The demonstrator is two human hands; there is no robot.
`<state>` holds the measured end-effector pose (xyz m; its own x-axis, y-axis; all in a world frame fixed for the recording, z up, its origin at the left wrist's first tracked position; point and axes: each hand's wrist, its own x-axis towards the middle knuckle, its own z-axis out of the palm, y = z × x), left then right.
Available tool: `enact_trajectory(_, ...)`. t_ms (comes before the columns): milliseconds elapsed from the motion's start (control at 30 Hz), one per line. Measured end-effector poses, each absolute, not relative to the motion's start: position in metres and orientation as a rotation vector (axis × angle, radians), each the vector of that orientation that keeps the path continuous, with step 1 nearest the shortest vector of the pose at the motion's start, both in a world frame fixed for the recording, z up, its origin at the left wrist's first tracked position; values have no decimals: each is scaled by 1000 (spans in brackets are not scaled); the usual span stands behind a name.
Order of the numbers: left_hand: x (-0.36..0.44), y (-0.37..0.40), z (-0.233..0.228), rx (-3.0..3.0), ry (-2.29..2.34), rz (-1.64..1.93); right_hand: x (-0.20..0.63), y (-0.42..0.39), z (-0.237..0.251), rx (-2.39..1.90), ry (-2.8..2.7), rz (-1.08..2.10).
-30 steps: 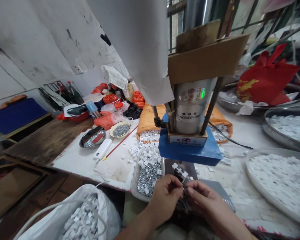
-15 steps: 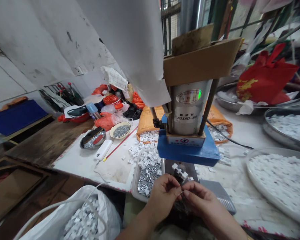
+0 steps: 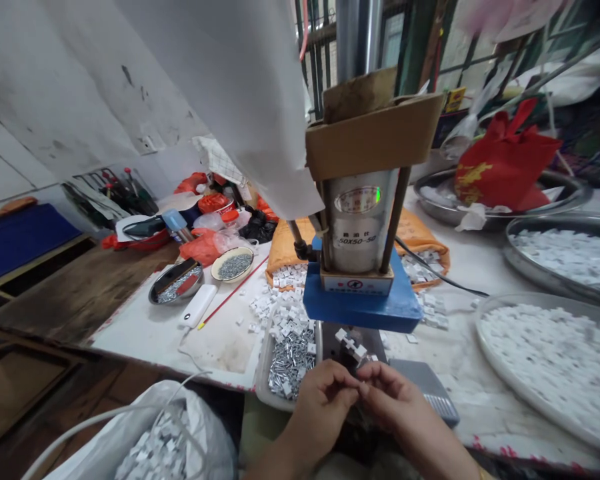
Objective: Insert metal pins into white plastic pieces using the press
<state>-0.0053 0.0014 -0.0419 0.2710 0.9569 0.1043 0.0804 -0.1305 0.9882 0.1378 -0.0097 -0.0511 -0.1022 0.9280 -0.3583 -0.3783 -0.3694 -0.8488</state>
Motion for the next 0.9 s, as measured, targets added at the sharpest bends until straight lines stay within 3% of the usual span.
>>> enact_trajectory(300,-8,4,-47,1536,1158,1042,152,-11,-54,-1320,-1370,1238)
enact_trajectory(500,-19,9,-53,1300,1214,1047,214,37,-66,-1832,-1554,522)
enact_trajectory(700,-14,4,-53,1218,1214,1005,226,88,-69,-1953,-1603,438)
enact_trajectory(900,-20,2,-51,1336,1224,1011,219,88,-65,-1944,-1526,513)
